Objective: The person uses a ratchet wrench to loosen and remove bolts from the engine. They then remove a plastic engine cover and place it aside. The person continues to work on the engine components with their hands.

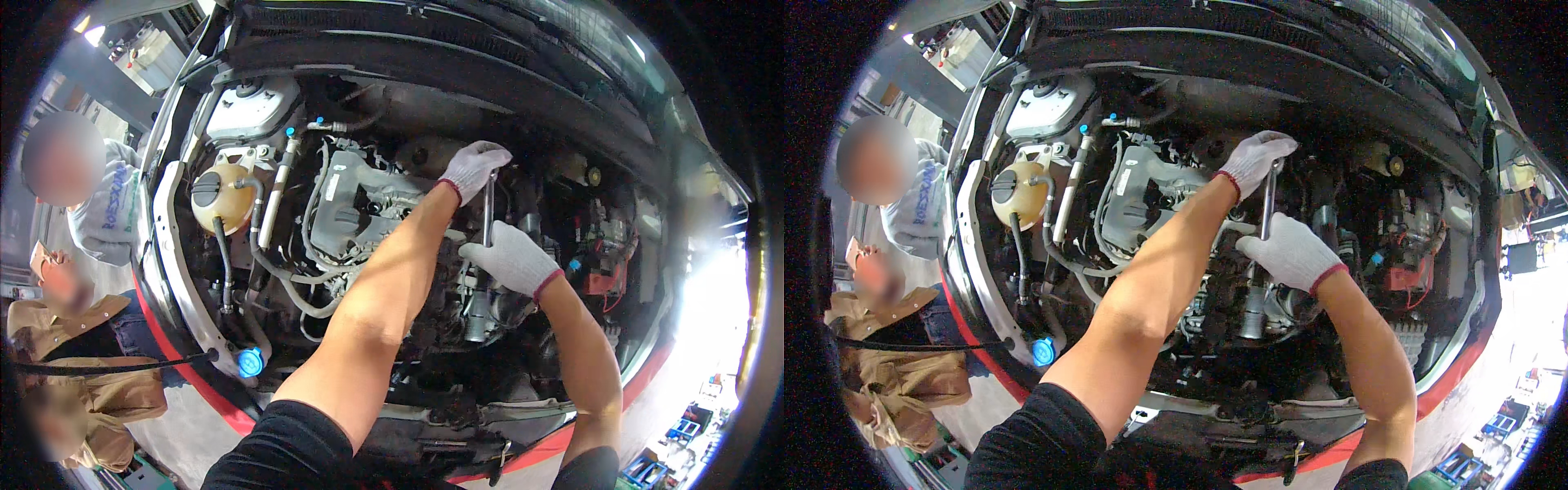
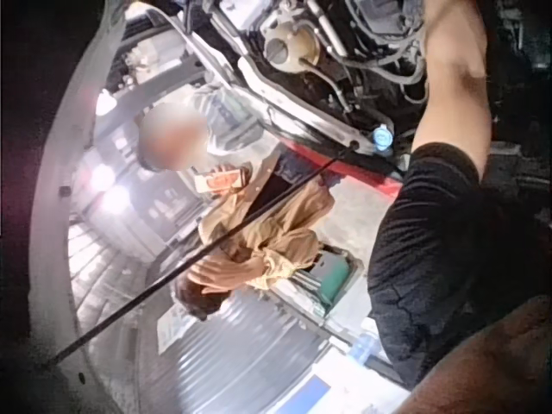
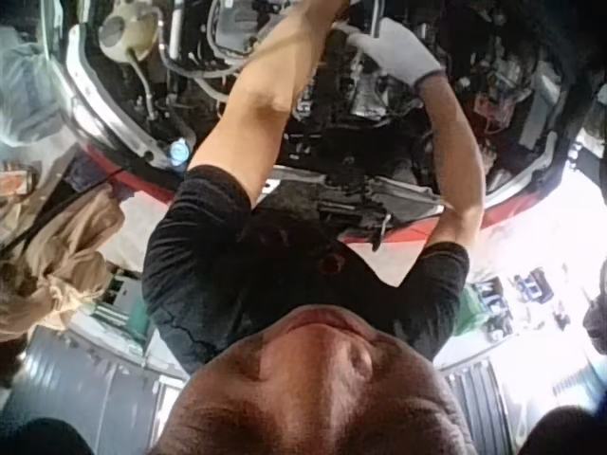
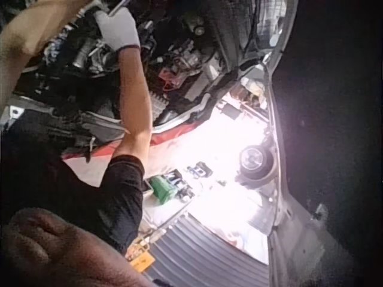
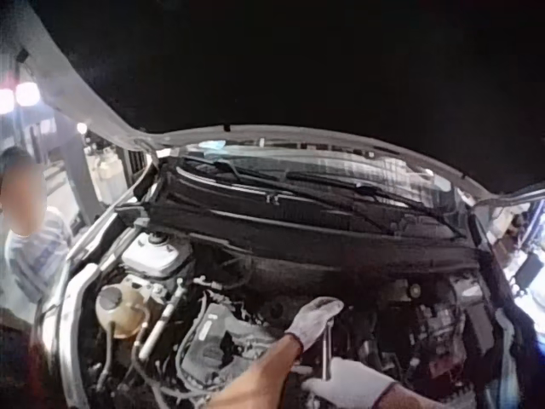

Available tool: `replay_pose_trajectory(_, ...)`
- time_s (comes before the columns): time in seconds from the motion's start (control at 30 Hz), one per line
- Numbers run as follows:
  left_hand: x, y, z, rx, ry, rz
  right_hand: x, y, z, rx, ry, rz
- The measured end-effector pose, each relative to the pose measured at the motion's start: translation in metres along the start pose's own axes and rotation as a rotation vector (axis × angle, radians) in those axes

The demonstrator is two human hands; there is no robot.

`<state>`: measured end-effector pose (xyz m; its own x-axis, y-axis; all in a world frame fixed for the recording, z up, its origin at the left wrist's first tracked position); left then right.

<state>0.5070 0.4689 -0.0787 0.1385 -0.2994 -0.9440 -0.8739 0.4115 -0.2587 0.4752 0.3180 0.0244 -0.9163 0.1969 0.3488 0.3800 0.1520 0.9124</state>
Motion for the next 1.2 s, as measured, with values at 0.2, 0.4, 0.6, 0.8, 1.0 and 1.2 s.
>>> replay_pose_trajectory(0.2, -0.020, -0.032, -0.021, 0.165, -0.292, 0.347, -0.145, 0.046, 0.023, -0.217, -0.448, -0.516)
replay_pose_trajectory(0.4, 0.008, -0.031, -0.008, 0.010, -0.093, 0.104, -0.106, 0.011, -0.002, -0.214, -0.432, -0.301)
replay_pose_trajectory(0.6, 0.007, -0.012, -0.001, -0.035, -0.019, 0.029, -0.106, 0.011, 0.032, -0.167, -0.216, -0.309)
replay_pose_trajectory(0.8, 0.017, -0.038, -0.006, 0.165, 0.089, -0.004, -0.198, 0.015, 0.061, -0.348, -0.305, -0.542)
replay_pose_trajectory(1.0, 0.005, -0.013, 0.003, -0.216, -0.051, 0.040, -0.117, -0.011, 0.051, -0.110, -0.144, -0.095)
replay_pose_trajectory(1.2, -0.001, -0.070, -0.018, 0.200, 0.073, 0.135, -0.275, 0.024, 0.105, -0.273, -0.084, -0.728)
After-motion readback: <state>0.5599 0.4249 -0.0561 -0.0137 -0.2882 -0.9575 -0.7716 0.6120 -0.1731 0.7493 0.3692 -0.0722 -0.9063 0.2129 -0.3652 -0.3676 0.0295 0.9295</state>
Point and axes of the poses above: each hand's wrist, its own z-axis towards the middle knuckle, its own y-axis out of the back of the hand, x = y × z, the point moved 8 cm from there along z, towards the middle knuckle, and after that the axes turned 15 degrees about -x, right-handed, at the moved point
